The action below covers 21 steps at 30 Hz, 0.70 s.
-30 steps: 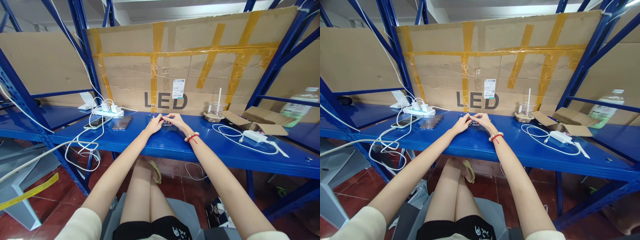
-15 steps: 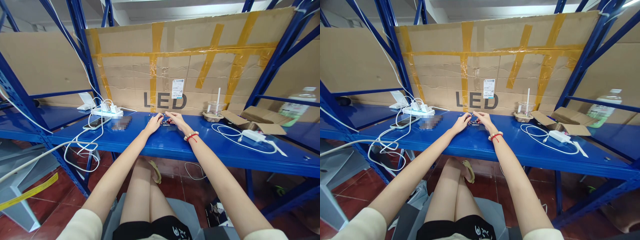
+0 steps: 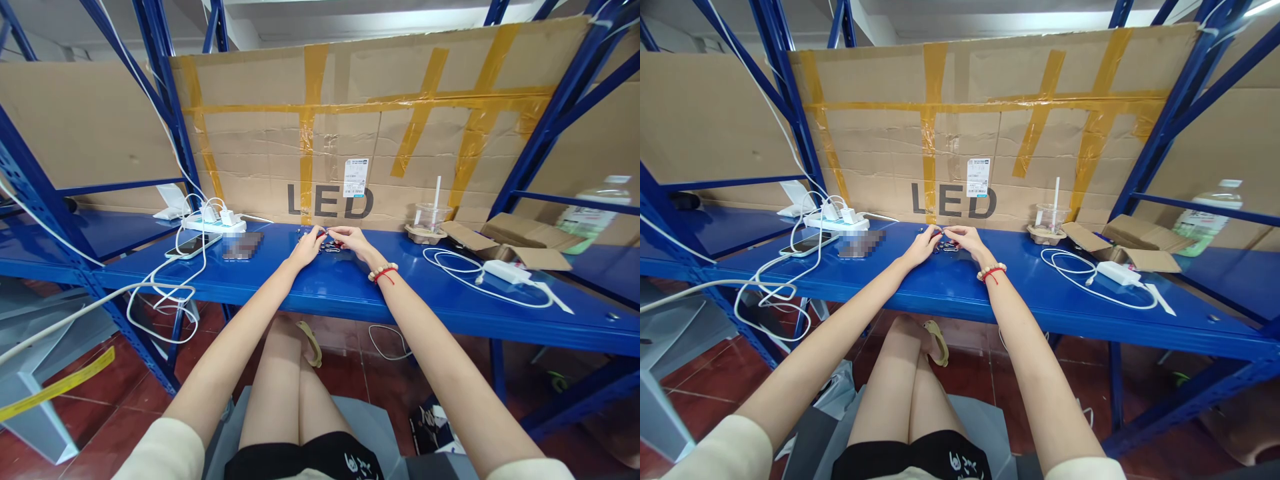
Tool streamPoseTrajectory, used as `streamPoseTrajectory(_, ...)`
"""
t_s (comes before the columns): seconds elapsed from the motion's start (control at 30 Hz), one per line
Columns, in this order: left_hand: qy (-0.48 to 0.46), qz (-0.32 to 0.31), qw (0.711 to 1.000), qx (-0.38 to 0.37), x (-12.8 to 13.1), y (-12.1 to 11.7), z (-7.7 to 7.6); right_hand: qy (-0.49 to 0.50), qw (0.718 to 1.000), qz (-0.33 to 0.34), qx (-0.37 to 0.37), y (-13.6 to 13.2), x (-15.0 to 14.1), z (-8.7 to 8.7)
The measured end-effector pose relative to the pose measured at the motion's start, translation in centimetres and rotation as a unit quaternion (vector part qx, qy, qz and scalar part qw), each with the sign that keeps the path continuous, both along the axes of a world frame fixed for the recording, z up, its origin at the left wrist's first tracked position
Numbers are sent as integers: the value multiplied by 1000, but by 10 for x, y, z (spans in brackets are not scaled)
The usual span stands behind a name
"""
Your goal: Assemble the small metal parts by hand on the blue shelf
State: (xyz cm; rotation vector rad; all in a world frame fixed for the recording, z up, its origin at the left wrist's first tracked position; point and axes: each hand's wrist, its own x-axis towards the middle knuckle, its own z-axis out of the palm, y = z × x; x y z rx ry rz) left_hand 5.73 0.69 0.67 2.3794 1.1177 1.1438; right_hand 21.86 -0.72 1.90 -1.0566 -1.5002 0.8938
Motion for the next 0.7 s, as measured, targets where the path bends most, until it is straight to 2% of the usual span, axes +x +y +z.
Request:
streamPoseTrajectory(0.3,56,27,998,-6,-1,-10,5,-3,1000,1,11,-4,0,1)
streamPoseTrajectory(0.5,81,28,996,17,-1,-11,6,-11,1000,6,14,-5,0,2)
streamPoseTrajectory(0.7,83,31,996,23,-1,-7,4,-13,999,25,-15,-4,1,2)
